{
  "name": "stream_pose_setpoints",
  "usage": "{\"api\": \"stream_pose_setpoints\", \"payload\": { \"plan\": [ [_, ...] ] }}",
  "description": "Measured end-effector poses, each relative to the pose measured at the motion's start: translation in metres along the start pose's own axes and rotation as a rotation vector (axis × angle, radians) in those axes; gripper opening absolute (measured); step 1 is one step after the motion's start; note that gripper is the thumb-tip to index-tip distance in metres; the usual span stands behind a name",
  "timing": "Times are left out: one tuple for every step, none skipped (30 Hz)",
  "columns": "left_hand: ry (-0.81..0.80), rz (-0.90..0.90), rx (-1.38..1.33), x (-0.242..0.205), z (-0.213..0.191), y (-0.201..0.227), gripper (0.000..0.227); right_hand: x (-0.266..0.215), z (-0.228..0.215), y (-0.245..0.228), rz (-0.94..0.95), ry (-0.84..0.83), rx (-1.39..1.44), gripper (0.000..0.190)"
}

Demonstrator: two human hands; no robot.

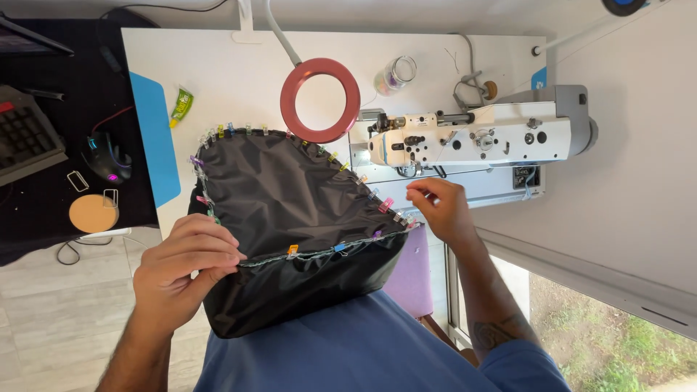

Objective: Attaching plastic clips to the edge of a fabric panel to prepare it for sewing

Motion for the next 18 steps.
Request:
{"api": "stream_pose_setpoints", "payload": {
  "plan": [
    [-0.001, -0.003, -0.001, -0.001, -0.001, 0.0, 0.003, 0.004, 0.002, -0.004, 0.003, -0.002, 0.0, 0.012],
    [0.003, -0.005, 0.004, -0.003, -0.002, 0.0, 0.004, 0.009, 0.007, -0.002, 0.174, -0.116, 0.01, 0.017],
    [0.006, -0.008, 0.009, -0.005, -0.003, -0.001, 0.004, 0.012, 0.012, -0.001, 0.346, -0.23, 0.019, 0.023],
    [0.009, -0.013, 0.011, -0.006, -0.004, -0.001, 0.004, 0.017, 0.015, -0.001, 0.345, -0.236, 0.019, 0.023],
    [0.0, -0.012, 0.005, -0.007, -0.004, -0.001, 0.003, 0.021, 0.019, -0.001, 0.354, -0.288, -0.018, 0.024],
    [-0.006, -0.007, 0.002, -0.008, -0.005, -0.002, 0.002, 0.027, 0.022, 0.0, 0.356, -0.337, -0.055, 0.025],
    [-0.001, -0.007, 0.007, -0.007, -0.004, -0.002, 0.002, 0.036, 0.025, -0.001, 0.35, -0.34, -0.055, 0.025],
    [-0.005, -0.01, 0.004, -0.008, -0.004, -0.001, 0.002, 0.039, 0.03, -0.002, 0.384, -0.377, -0.029, 0.028],
    [-0.009, -0.014, 0.0, -0.008, -0.004, -0.001, 0.003, 0.043, 0.035, -0.003, 0.418, -0.415, -0.002, 0.032],
    [-0.012, -0.01, 0.001, -0.008, -0.004, -0.001, 0.003, 0.048, 0.042, 0.002, 0.418, -0.41, 0.0, 0.032],
    [-0.016, -0.014, -0.008, -0.009, -0.004, -0.001, 0.004, 0.052, 0.05, 0.007, 0.433, -0.477, -0.028, 0.038],
    [-0.018, -0.022, -0.018, -0.01, -0.004, 0.0, 0.005, 0.055, 0.057, 0.012, 0.448, -0.548, -0.058, 0.046],
    [-0.018, -0.023, -0.017, -0.01, -0.005, 0.001, 0.005, 0.059, 0.069, 0.031, 0.448, -0.55, -0.058, 0.046],
    [-0.024, -0.021, -0.032, -0.01, -0.005, 0.0, 0.005, 0.063, 0.081, 0.051, 0.506, -0.545, 0.07, 0.048],
    [-0.03, -0.019, -0.046, -0.01, -0.006, -0.001, 0.006, 0.067, 0.094, 0.071, 0.562, -0.539, 0.198, 0.05],
    [-0.029, -0.02, -0.045, -0.011, -0.007, -0.002, 0.006, 0.069, 0.096, 0.063, 0.561, -0.541, 0.199, 0.05],
    [-0.034, -0.017, -0.049, -0.013, -0.009, -0.003, 0.005, 0.071, 0.099, 0.056, 0.595, -0.554, 0.182, 0.035],
    [-0.038, -0.015, -0.054, -0.015, -0.009, -0.004, 0.004, 0.072, 0.102, 0.05, 0.63, -0.567, 0.164, 0.041]
  ]
}}
Point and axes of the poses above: each hand's wrist, its own x-axis towards the middle knuckle, its own z-axis out of the palm, y = z × x, the point moved 3 cm from there along x, towards the middle knuckle, and after that the axes turned 5 degrees about -z, right-handed, at the moved point
